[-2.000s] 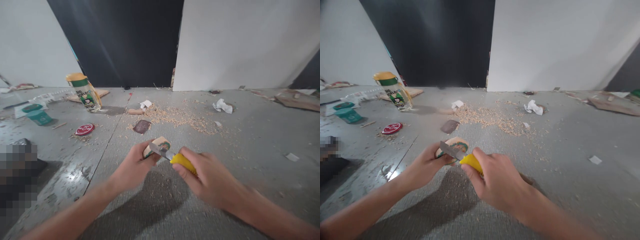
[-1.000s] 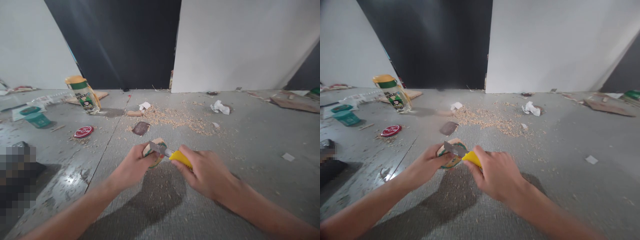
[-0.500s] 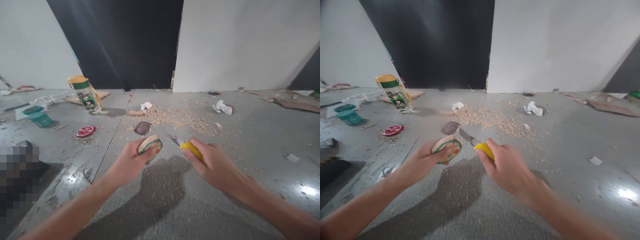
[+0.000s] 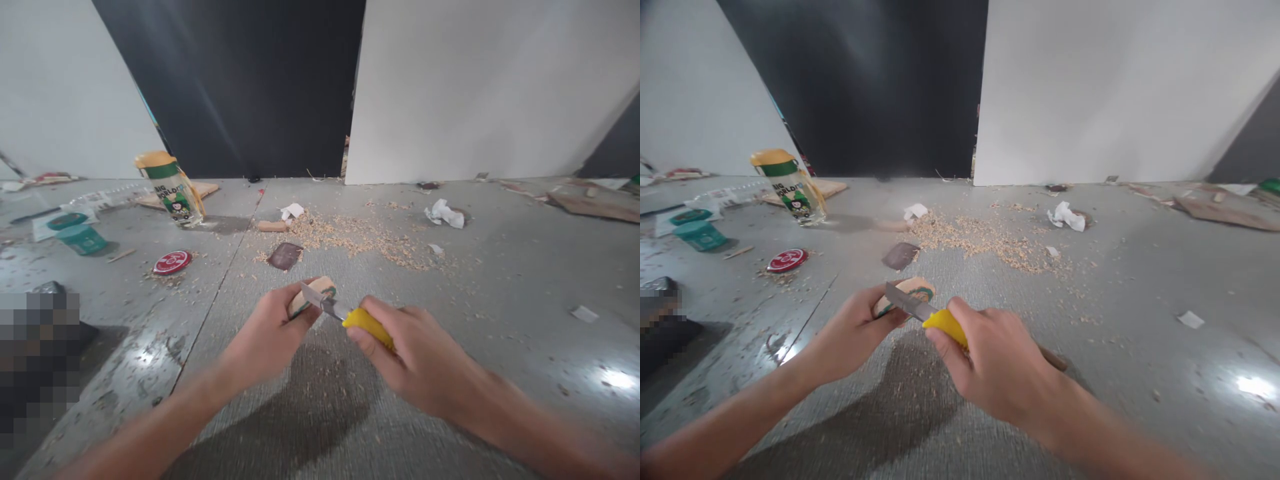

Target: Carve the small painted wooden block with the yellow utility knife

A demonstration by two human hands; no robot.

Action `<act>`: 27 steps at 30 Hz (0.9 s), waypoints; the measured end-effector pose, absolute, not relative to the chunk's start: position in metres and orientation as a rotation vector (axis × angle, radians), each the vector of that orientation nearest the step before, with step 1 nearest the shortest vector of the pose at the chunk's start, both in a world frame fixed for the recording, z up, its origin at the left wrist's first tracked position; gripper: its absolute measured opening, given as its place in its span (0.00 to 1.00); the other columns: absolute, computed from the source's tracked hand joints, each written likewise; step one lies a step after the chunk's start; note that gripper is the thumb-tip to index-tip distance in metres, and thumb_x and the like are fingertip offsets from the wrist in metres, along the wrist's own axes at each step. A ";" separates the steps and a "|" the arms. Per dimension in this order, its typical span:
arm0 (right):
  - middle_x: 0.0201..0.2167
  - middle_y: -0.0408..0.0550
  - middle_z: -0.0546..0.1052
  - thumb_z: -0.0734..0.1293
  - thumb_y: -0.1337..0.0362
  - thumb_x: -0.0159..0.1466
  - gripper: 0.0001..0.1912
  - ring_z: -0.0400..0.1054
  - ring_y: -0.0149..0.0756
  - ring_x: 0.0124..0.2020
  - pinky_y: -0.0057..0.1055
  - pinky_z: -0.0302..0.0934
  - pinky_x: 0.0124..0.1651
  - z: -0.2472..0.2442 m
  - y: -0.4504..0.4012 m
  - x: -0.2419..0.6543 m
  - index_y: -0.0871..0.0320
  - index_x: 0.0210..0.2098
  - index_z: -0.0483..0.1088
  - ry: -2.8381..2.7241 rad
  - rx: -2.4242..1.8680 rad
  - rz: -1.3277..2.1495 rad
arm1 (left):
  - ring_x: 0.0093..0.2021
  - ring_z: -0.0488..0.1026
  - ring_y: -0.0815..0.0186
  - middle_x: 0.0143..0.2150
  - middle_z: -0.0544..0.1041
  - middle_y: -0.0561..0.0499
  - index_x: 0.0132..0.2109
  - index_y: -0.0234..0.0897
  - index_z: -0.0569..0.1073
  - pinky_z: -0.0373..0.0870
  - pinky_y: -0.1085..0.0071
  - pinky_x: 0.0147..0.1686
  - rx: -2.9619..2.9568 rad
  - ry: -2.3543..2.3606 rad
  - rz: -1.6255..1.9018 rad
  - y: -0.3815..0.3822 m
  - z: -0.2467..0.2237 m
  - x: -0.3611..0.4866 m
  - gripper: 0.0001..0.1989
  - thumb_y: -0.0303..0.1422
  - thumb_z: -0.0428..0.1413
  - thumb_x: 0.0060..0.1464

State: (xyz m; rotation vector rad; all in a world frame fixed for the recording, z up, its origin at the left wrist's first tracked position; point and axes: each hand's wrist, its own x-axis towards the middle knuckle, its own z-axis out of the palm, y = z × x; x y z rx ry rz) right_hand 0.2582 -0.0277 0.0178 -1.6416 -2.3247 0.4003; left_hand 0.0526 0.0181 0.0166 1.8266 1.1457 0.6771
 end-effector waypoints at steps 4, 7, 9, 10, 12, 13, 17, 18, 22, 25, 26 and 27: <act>0.18 0.37 0.63 0.54 0.52 0.69 0.15 0.55 0.31 0.19 0.30 0.41 0.26 0.019 -0.026 0.257 0.53 0.30 0.53 -2.325 -1.634 0.358 | 0.36 0.62 0.67 0.34 0.69 0.54 0.42 0.38 0.71 0.61 0.71 0.37 1.830 1.132 0.693 0.019 0.015 0.053 0.08 0.36 0.51 0.61; 0.18 0.38 0.63 0.53 0.50 0.69 0.16 0.55 0.32 0.19 0.31 0.40 0.26 0.017 -0.023 0.259 0.53 0.31 0.55 -2.349 -1.635 0.268 | 0.34 0.61 0.68 0.32 0.67 0.55 0.38 0.38 0.70 0.59 0.72 0.35 1.826 1.147 0.689 0.019 0.014 0.053 0.09 0.37 0.50 0.61; 0.19 0.40 0.65 0.52 0.49 0.69 0.17 0.57 0.33 0.19 0.31 0.40 0.27 0.016 -0.022 0.260 0.54 0.32 0.56 -2.365 -1.636 0.198 | 0.31 0.58 0.69 0.29 0.64 0.56 0.36 0.37 0.68 0.57 0.73 0.32 1.816 1.165 0.673 0.019 0.013 0.053 0.10 0.39 0.51 0.61; 0.19 0.41 0.66 0.51 0.49 0.69 0.17 0.59 0.34 0.20 0.31 0.41 0.27 0.015 -0.021 0.261 0.54 0.32 0.57 -2.370 -1.634 0.172 | 0.31 0.57 0.69 0.29 0.63 0.56 0.35 0.37 0.68 0.57 0.73 0.32 1.815 1.167 0.670 0.019 0.013 0.053 0.10 0.39 0.51 0.61; 0.19 0.42 0.68 0.51 0.49 0.70 0.18 0.61 0.36 0.20 0.31 0.41 0.27 0.014 -0.020 0.261 0.54 0.32 0.58 -2.378 -1.635 0.144 | 0.31 0.57 0.69 0.29 0.63 0.56 0.36 0.37 0.68 0.56 0.73 0.31 1.813 1.150 0.669 0.020 0.012 0.053 0.11 0.40 0.51 0.61; 0.19 0.43 0.68 0.51 0.49 0.70 0.18 0.61 0.36 0.21 0.31 0.41 0.27 0.014 -0.020 0.260 0.54 0.32 0.58 -2.383 -1.636 0.135 | 0.31 0.57 0.69 0.30 0.63 0.56 0.36 0.37 0.68 0.56 0.73 0.31 1.813 1.135 0.669 0.021 0.011 0.053 0.11 0.40 0.51 0.61; 0.20 0.44 0.69 0.51 0.47 0.69 0.20 0.61 0.37 0.20 0.31 0.40 0.27 0.011 -0.017 0.262 0.55 0.33 0.59 -2.393 -1.639 0.091 | 0.30 0.56 0.70 0.29 0.62 0.56 0.35 0.37 0.66 0.55 0.73 0.30 1.791 1.095 0.653 0.023 0.009 0.053 0.12 0.41 0.51 0.61; 0.20 0.44 0.69 0.51 0.47 0.69 0.20 0.61 0.36 0.20 0.31 0.40 0.27 0.011 -0.013 0.266 0.55 0.33 0.59 -2.391 -1.644 0.092 | 0.29 0.56 0.70 0.28 0.61 0.56 0.35 0.37 0.66 0.55 0.73 0.29 1.785 1.089 0.649 0.023 0.009 0.051 0.13 0.42 0.51 0.61; 0.18 0.41 0.66 0.51 0.47 0.70 0.20 0.55 0.33 0.19 0.31 0.41 0.26 0.007 0.010 0.295 0.54 0.30 0.58 -2.227 -1.759 0.058 | 0.28 0.56 0.70 0.27 0.60 0.56 0.34 0.36 0.67 0.54 0.73 0.27 1.768 1.092 0.688 0.024 0.013 0.043 0.16 0.45 0.50 0.61; 0.19 0.41 0.64 0.53 0.49 0.70 0.19 0.54 0.32 0.20 0.31 0.42 0.27 0.006 0.024 0.313 0.54 0.27 0.55 -2.107 -1.819 0.040 | 0.28 0.57 0.70 0.27 0.62 0.56 0.34 0.36 0.68 0.54 0.74 0.27 1.753 1.128 0.743 0.024 0.016 0.039 0.16 0.45 0.51 0.60; 0.19 0.41 0.64 0.53 0.49 0.70 0.20 0.54 0.32 0.20 0.31 0.43 0.27 0.006 0.025 0.314 0.54 0.27 0.55 -2.102 -1.813 0.066 | 0.28 0.58 0.70 0.27 0.63 0.55 0.35 0.36 0.68 0.55 0.74 0.27 1.746 1.123 0.747 0.025 0.016 0.039 0.16 0.45 0.51 0.60; 0.19 0.40 0.64 0.53 0.48 0.70 0.20 0.55 0.32 0.20 0.31 0.43 0.27 0.006 0.024 0.313 0.54 0.27 0.55 -2.110 -1.795 0.107 | 0.28 0.59 0.70 0.28 0.64 0.55 0.36 0.36 0.69 0.56 0.74 0.27 1.740 1.110 0.739 0.025 0.016 0.040 0.15 0.45 0.51 0.60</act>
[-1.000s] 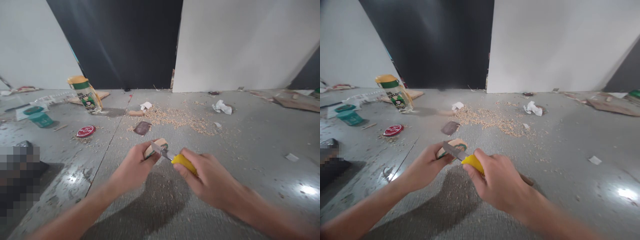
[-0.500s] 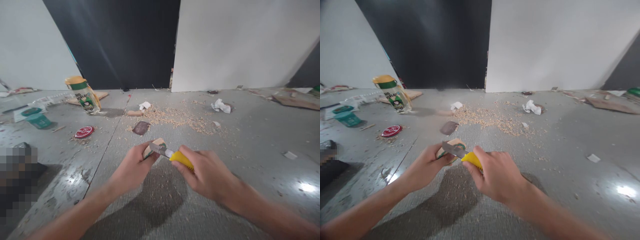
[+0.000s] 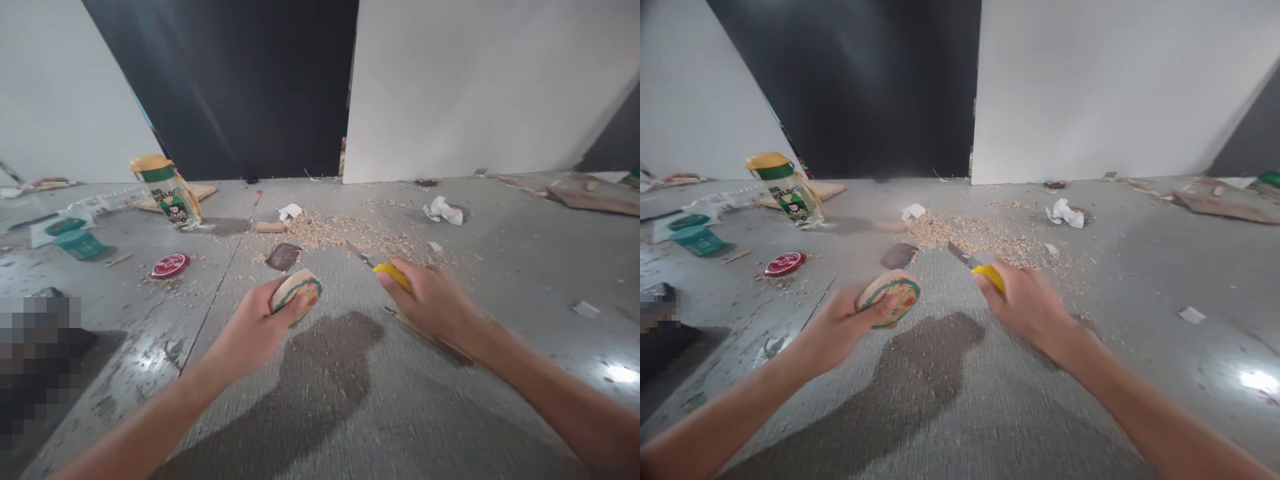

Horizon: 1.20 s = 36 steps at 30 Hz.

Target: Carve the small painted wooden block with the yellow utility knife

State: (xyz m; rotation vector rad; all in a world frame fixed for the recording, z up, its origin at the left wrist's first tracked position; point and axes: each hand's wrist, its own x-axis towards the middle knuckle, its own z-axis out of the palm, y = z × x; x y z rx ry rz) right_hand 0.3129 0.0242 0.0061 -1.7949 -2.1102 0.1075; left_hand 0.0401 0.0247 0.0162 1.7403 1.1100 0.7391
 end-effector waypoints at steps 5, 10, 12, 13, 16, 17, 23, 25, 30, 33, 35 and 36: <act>0.19 0.39 0.63 0.53 0.48 0.70 0.20 0.56 0.32 0.21 0.31 0.45 0.27 0.012 0.008 0.290 0.54 0.28 0.56 -2.161 -1.617 0.420 | 0.30 0.62 0.69 0.31 0.69 0.53 0.37 0.35 0.71 0.61 0.73 0.30 1.747 1.042 0.700 0.023 0.015 0.047 0.15 0.44 0.52 0.61; 0.22 0.39 0.65 0.56 0.48 0.70 0.21 0.58 0.30 0.23 0.29 0.49 0.26 0.024 -0.009 0.274 0.55 0.28 0.59 -2.177 -1.487 0.756 | 0.31 0.63 0.70 0.31 0.69 0.54 0.39 0.36 0.71 0.60 0.73 0.30 1.755 0.966 0.698 0.021 0.015 0.049 0.14 0.43 0.53 0.61; 0.23 0.40 0.68 0.57 0.47 0.69 0.20 0.61 0.29 0.23 0.28 0.51 0.25 0.026 -0.014 0.270 0.55 0.30 0.61 -2.128 -1.472 0.963 | 0.31 0.62 0.70 0.31 0.68 0.55 0.39 0.36 0.71 0.60 0.73 0.30 1.760 0.947 0.681 0.020 0.015 0.050 0.13 0.42 0.52 0.62; 0.25 0.41 0.70 0.58 0.47 0.69 0.19 0.63 0.29 0.24 0.27 0.53 0.25 0.026 -0.017 0.268 0.56 0.32 0.62 -2.080 -1.451 1.108 | 0.31 0.62 0.70 0.31 0.69 0.55 0.39 0.36 0.71 0.60 0.73 0.31 1.762 0.941 0.681 0.019 0.015 0.051 0.13 0.42 0.52 0.62; 0.27 0.42 0.74 0.59 0.51 0.70 0.14 0.68 0.29 0.24 0.25 0.59 0.25 0.027 -0.024 0.262 0.56 0.38 0.62 -1.872 -1.315 1.561 | 0.34 0.66 0.69 0.34 0.72 0.53 0.41 0.36 0.72 0.64 0.72 0.35 1.776 0.934 0.688 0.017 0.016 0.053 0.12 0.40 0.51 0.63; 0.26 0.40 0.74 0.59 0.53 0.70 0.12 0.68 0.28 0.23 0.25 0.61 0.25 0.027 -0.026 0.261 0.56 0.39 0.61 -1.813 -1.270 1.668 | 0.36 0.68 0.67 0.36 0.74 0.52 0.42 0.36 0.73 0.66 0.71 0.37 1.781 0.933 0.683 0.016 0.017 0.053 0.11 0.39 0.51 0.63; 0.14 0.32 0.66 0.56 0.58 0.72 0.10 0.58 0.23 0.14 0.20 0.55 0.20 0.032 -0.030 0.255 0.55 0.35 0.58 -1.756 -1.157 1.874 | 0.55 0.70 0.65 0.53 0.76 0.54 0.52 0.42 0.73 0.64 0.70 0.56 1.849 0.869 0.681 0.008 0.023 0.056 0.13 0.31 0.50 0.64; 0.15 0.33 0.66 0.55 0.53 0.72 0.14 0.58 0.22 0.13 0.19 0.53 0.18 0.032 -0.031 0.254 0.55 0.35 0.58 -1.707 -1.160 1.929 | 0.56 0.70 0.66 0.55 0.75 0.55 0.53 0.44 0.73 0.63 0.71 0.58 1.849 0.854 0.692 0.006 0.023 0.057 0.14 0.32 0.50 0.64; 0.18 0.33 0.65 0.56 0.49 0.71 0.17 0.57 0.20 0.14 0.17 0.54 0.18 0.029 -0.036 0.252 0.55 0.34 0.57 -1.610 -1.183 1.974 | 0.56 0.71 0.64 0.55 0.76 0.54 0.53 0.43 0.74 0.64 0.69 0.59 1.804 0.900 0.677 0.003 0.025 0.059 0.14 0.32 0.51 0.63; 0.15 0.31 0.59 0.56 0.45 0.70 0.20 0.52 0.20 0.12 0.17 0.54 0.17 0.028 -0.037 0.252 0.55 0.31 0.56 -1.593 -1.147 1.975 | 0.56 0.72 0.63 0.55 0.76 0.51 0.54 0.41 0.74 0.64 0.67 0.59 1.806 0.867 0.699 0.002 0.025 0.060 0.15 0.32 0.51 0.62; 0.14 0.30 0.57 0.55 0.44 0.69 0.22 0.51 0.20 0.12 0.17 0.54 0.16 0.029 -0.037 0.253 0.55 0.30 0.55 -1.576 -1.126 2.003 | 0.55 0.72 0.63 0.55 0.77 0.51 0.53 0.40 0.75 0.65 0.67 0.58 1.814 0.845 0.702 0.002 0.025 0.060 0.14 0.32 0.51 0.63; 0.14 0.30 0.56 0.55 0.44 0.69 0.22 0.51 0.20 0.12 0.17 0.53 0.16 0.030 -0.037 0.253 0.55 0.30 0.55 -1.574 -1.122 2.011 | 0.55 0.73 0.63 0.54 0.77 0.51 0.53 0.40 0.75 0.65 0.67 0.58 1.816 0.844 0.702 0.002 0.025 0.059 0.14 0.32 0.51 0.63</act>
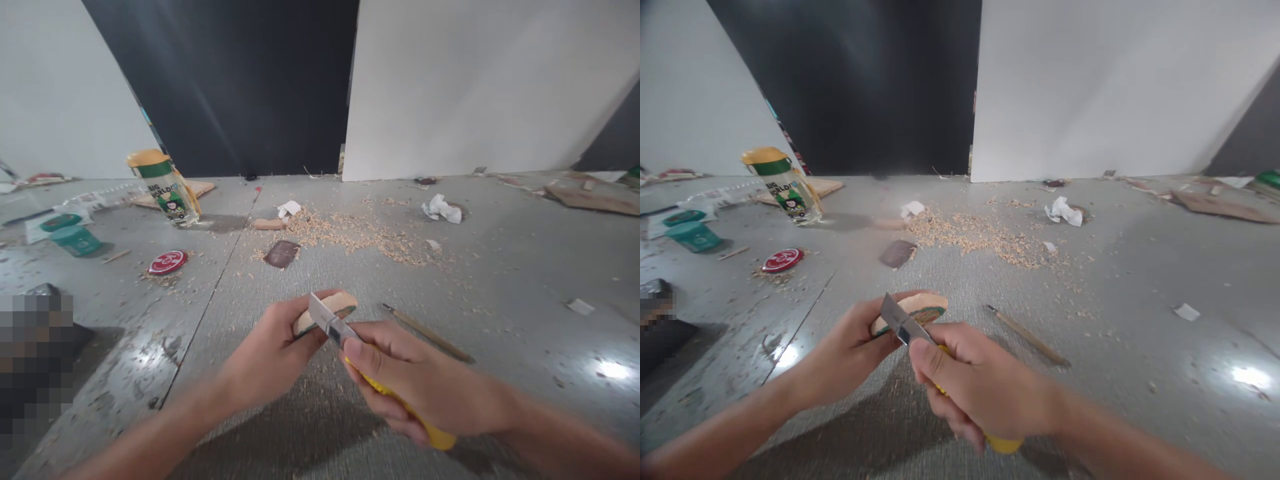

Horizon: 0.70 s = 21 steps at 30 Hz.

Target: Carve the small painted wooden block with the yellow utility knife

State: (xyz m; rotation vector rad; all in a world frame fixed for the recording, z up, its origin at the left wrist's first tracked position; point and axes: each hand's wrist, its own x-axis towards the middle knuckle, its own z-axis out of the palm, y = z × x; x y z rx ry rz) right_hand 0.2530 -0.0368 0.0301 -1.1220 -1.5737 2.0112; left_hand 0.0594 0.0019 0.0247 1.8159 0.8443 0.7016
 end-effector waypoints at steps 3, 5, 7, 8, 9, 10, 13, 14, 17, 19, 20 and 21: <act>0.15 0.30 0.56 0.55 0.45 0.70 0.22 0.51 0.19 0.12 0.16 0.53 0.16 0.033 -0.036 0.253 0.55 0.30 0.55 -1.599 -1.135 1.979 | 0.56 0.72 0.62 0.55 0.77 0.51 0.53 0.41 0.75 0.64 0.66 0.59 1.818 0.856 0.703 0.002 0.025 0.059 0.14 0.32 0.51 0.63; 0.15 0.30 0.57 0.54 0.45 0.70 0.22 0.52 0.19 0.12 0.17 0.52 0.16 0.035 -0.037 0.253 0.55 0.29 0.54 -1.655 -1.152 1.914 | 0.56 0.71 0.62 0.55 0.77 0.51 0.52 0.40 0.75 0.63 0.65 0.60 1.805 0.866 0.717 0.002 0.025 0.059 0.14 0.32 0.51 0.62; 0.15 0.30 0.58 0.53 0.46 0.71 0.22 0.52 0.19 0.12 0.17 0.52 0.16 0.036 -0.038 0.252 0.55 0.28 0.53 -1.708 -1.172 1.847 | 0.56 0.72 0.62 0.54 0.77 0.50 0.51 0.40 0.75 0.64 0.65 0.59 1.795 0.859 0.717 0.002 0.025 0.059 0.13 0.32 0.51 0.62; 0.15 0.30 0.58 0.53 0.47 0.71 0.21 0.52 0.20 0.12 0.17 0.52 0.16 0.037 -0.038 0.252 0.55 0.28 0.53 -1.723 -1.182 1.824 | 0.55 0.72 0.62 0.53 0.78 0.50 0.51 0.40 0.75 0.64 0.65 0.59 1.792 0.852 0.719 0.002 0.025 0.060 0.13 0.32 0.51 0.62; 0.14 0.30 0.58 0.52 0.48 0.72 0.21 0.52 0.20 0.12 0.18 0.52 0.15 0.037 -0.039 0.251 0.54 0.29 0.53 -1.732 -1.194 1.808 | 0.55 0.72 0.62 0.53 0.78 0.50 0.51 0.40 0.75 0.65 0.65 0.58 1.789 0.845 0.718 0.002 0.025 0.061 0.13 0.32 0.51 0.62; 0.14 0.30 0.58 0.52 0.49 0.72 0.20 0.52 0.20 0.12 0.18 0.52 0.16 0.038 -0.039 0.250 0.54 0.29 0.54 -1.739 -1.206 1.795 | 0.55 0.72 0.61 0.53 0.78 0.50 0.51 0.40 0.75 0.65 0.65 0.58 1.787 0.841 0.716 0.002 0.025 0.061 0.13 0.33 0.51 0.62; 0.14 0.30 0.58 0.53 0.50 0.72 0.19 0.52 0.21 0.12 0.18 0.52 0.16 0.038 -0.038 0.252 0.54 0.30 0.55 -1.746 -1.246 1.773 | 0.53 0.72 0.61 0.52 0.77 0.49 0.53 0.39 0.74 0.66 0.64 0.56 1.783 0.835 0.708 0.004 0.025 0.060 0.14 0.34 0.51 0.63; 0.14 0.30 0.58 0.53 0.50 0.72 0.19 0.52 0.21 0.12 0.19 0.53 0.15 0.038 -0.036 0.254 0.54 0.30 0.55 -1.731 -1.262 1.760 | 0.51 0.73 0.61 0.51 0.78 0.49 0.53 0.39 0.74 0.67 0.65 0.54 1.778 0.838 0.706 0.005 0.025 0.059 0.14 0.35 0.51 0.63; 0.16 0.31 0.59 0.54 0.47 0.71 0.20 0.52 0.21 0.12 0.18 0.52 0.14 0.036 -0.026 0.263 0.54 0.30 0.55 -1.605 -1.276 1.691 | 0.45 0.73 0.61 0.45 0.79 0.49 0.51 0.38 0.74 0.70 0.67 0.46 1.763 0.899 0.704 0.008 0.025 0.052 0.15 0.39 0.53 0.62; 0.16 0.31 0.59 0.55 0.45 0.70 0.21 0.52 0.21 0.12 0.17 0.52 0.14 0.034 -0.019 0.269 0.54 0.30 0.55 -1.523 -1.262 1.657 | 0.44 0.73 0.61 0.42 0.78 0.50 0.51 0.38 0.74 0.70 0.69 0.43 1.769 0.937 0.695 0.009 0.025 0.049 0.15 0.40 0.53 0.61; 0.16 0.31 0.59 0.55 0.45 0.70 0.21 0.53 0.21 0.12 0.17 0.52 0.14 0.034 -0.018 0.271 0.54 0.30 0.55 -1.508 -1.254 1.656 | 0.43 0.72 0.61 0.41 0.77 0.50 0.50 0.38 0.74 0.69 0.69 0.43 1.777 0.936 0.691 0.009 0.025 0.048 0.15 0.41 0.53 0.62; 0.16 0.31 0.59 0.55 0.45 0.70 0.21 0.53 0.20 0.12 0.17 0.52 0.14 0.034 -0.017 0.272 0.54 0.30 0.55 -1.507 -1.250 1.663 | 0.43 0.72 0.62 0.40 0.77 0.50 0.50 0.38 0.74 0.69 0.69 0.43 1.786 0.920 0.690 0.008 0.026 0.048 0.15 0.40 0.53 0.62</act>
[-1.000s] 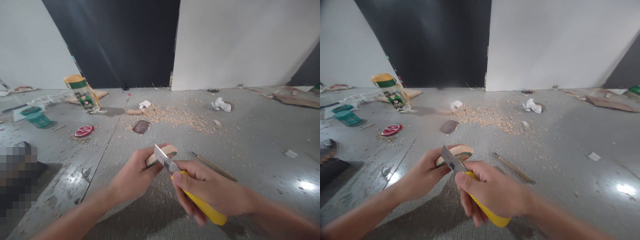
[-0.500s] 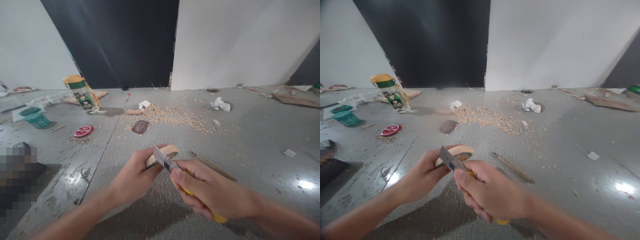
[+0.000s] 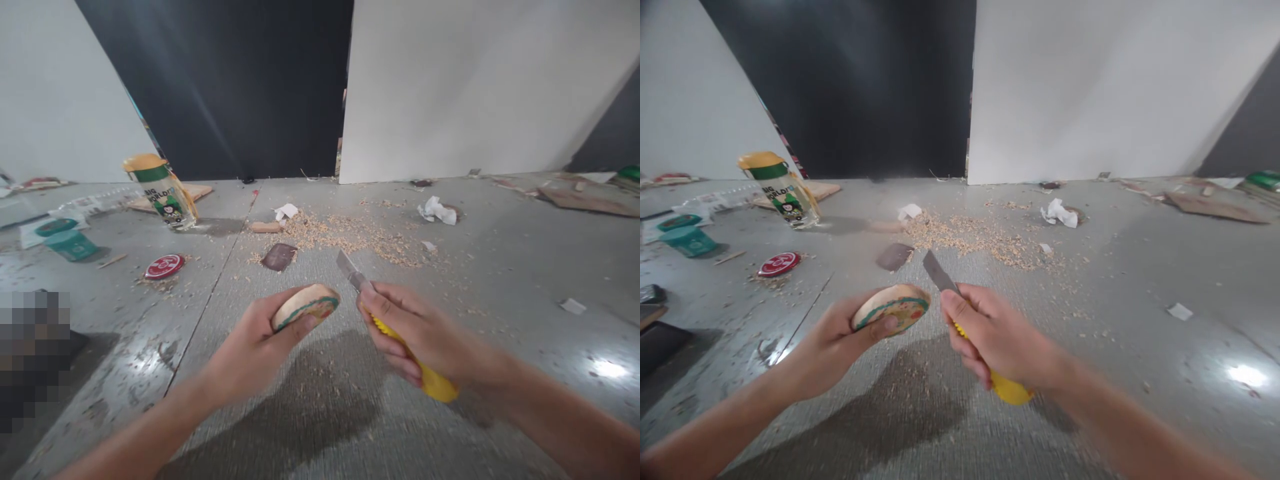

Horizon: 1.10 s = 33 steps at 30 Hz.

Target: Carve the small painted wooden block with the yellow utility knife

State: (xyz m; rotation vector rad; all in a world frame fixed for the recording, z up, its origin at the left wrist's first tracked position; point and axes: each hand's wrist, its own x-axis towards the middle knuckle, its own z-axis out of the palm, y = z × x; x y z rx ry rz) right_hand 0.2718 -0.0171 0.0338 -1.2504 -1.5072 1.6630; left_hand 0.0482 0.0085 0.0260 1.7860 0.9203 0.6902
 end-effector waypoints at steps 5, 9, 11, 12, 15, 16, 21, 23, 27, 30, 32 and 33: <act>0.16 0.31 0.59 0.54 0.47 0.71 0.20 0.53 0.20 0.12 0.17 0.53 0.14 0.038 -0.029 0.264 0.54 0.30 0.56 -1.586 -1.221 1.755 | 0.35 0.69 0.66 0.35 0.75 0.52 0.45 0.36 0.74 0.67 0.72 0.35 1.842 0.896 0.675 0.006 0.027 0.054 0.13 0.40 0.51 0.63; 0.15 0.30 0.58 0.54 0.46 0.71 0.21 0.53 0.19 0.12 0.16 0.53 0.14 0.042 -0.039 0.255 0.55 0.30 0.55 -1.621 -1.206 1.837 | 0.43 0.74 0.63 0.42 0.79 0.50 0.49 0.38 0.75 0.70 0.70 0.42 1.864 0.938 0.667 0.004 0.025 0.056 0.14 0.39 0.50 0.64; 0.15 0.30 0.58 0.54 0.46 0.70 0.21 0.52 0.19 0.12 0.16 0.53 0.15 0.044 -0.042 0.251 0.55 0.30 0.55 -1.623 -1.201 1.872 | 0.53 0.72 0.61 0.53 0.77 0.49 0.54 0.40 0.73 0.68 0.67 0.54 1.867 0.919 0.700 0.003 0.025 0.057 0.15 0.35 0.51 0.63; 0.16 0.30 0.58 0.55 0.45 0.70 0.21 0.52 0.18 0.12 0.15 0.52 0.15 0.044 -0.043 0.250 0.55 0.29 0.54 -1.618 -1.195 1.890 | 0.57 0.70 0.61 0.56 0.75 0.49 0.56 0.40 0.73 0.65 0.66 0.58 1.868 0.910 0.715 0.003 0.025 0.058 0.16 0.34 0.51 0.62; 0.16 0.29 0.57 0.56 0.44 0.69 0.22 0.51 0.18 0.12 0.15 0.51 0.15 0.043 -0.044 0.248 0.55 0.30 0.54 -1.585 -1.171 1.945 | 0.60 0.69 0.61 0.59 0.74 0.48 0.57 0.40 0.72 0.62 0.63 0.62 1.866 0.901 0.734 0.002 0.024 0.058 0.18 0.32 0.51 0.61; 0.16 0.29 0.57 0.56 0.44 0.69 0.22 0.51 0.18 0.11 0.15 0.51 0.14 0.043 -0.043 0.248 0.55 0.30 0.54 -1.581 -1.166 1.953 | 0.61 0.69 0.60 0.59 0.74 0.48 0.57 0.40 0.72 0.62 0.62 0.62 1.866 0.903 0.734 0.002 0.024 0.058 0.18 0.31 0.51 0.61; 0.15 0.30 0.57 0.56 0.45 0.69 0.21 0.51 0.19 0.11 0.16 0.51 0.14 0.043 -0.041 0.249 0.54 0.29 0.54 -1.609 -1.196 1.895 | 0.60 0.69 0.61 0.59 0.74 0.50 0.57 0.42 0.72 0.62 0.63 0.62 1.854 0.940 0.733 0.002 0.023 0.056 0.18 0.32 0.51 0.61; 0.15 0.30 0.57 0.56 0.45 0.69 0.21 0.51 0.19 0.11 0.17 0.52 0.14 0.043 -0.042 0.249 0.54 0.29 0.54 -1.607 -1.221 1.882 | 0.60 0.69 0.62 0.59 0.74 0.51 0.57 0.42 0.73 0.63 0.65 0.61 1.850 0.939 0.727 0.002 0.023 0.057 0.17 0.33 0.51 0.62; 0.15 0.30 0.57 0.55 0.45 0.70 0.21 0.52 0.19 0.11 0.17 0.52 0.15 0.043 -0.042 0.250 0.54 0.30 0.55 -1.610 -1.221 1.877 | 0.59 0.69 0.63 0.58 0.75 0.52 0.56 0.43 0.73 0.62 0.67 0.60 1.851 0.929 0.721 0.002 0.023 0.058 0.16 0.36 0.51 0.63; 0.15 0.30 0.59 0.55 0.45 0.70 0.21 0.52 0.20 0.11 0.17 0.53 0.14 0.041 -0.034 0.258 0.55 0.29 0.56 -1.574 -1.197 1.822 | 0.53 0.72 0.62 0.52 0.78 0.51 0.53 0.42 0.74 0.67 0.67 0.54 1.829 0.944 0.745 0.007 0.023 0.053 0.15 0.38 0.51 0.63; 0.15 0.31 0.60 0.56 0.45 0.69 0.22 0.53 0.20 0.11 0.17 0.53 0.13 0.039 -0.025 0.267 0.55 0.28 0.56 -1.490 -1.180 1.720 | 0.46 0.74 0.62 0.46 0.79 0.50 0.50 0.39 0.75 0.70 0.68 0.46 1.786 0.973 0.805 0.013 0.023 0.047 0.15 0.40 0.53 0.62; 0.15 0.31 0.59 0.56 0.44 0.69 0.23 0.52 0.20 0.11 0.17 0.53 0.13 0.038 -0.020 0.272 0.55 0.27 0.55 -1.436 -1.179 1.658 | 0.42 0.74 0.63 0.43 0.79 0.50 0.49 0.37 0.75 0.70 0.70 0.43 1.759 0.986 0.829 0.015 0.023 0.044 0.14 0.40 0.54 0.61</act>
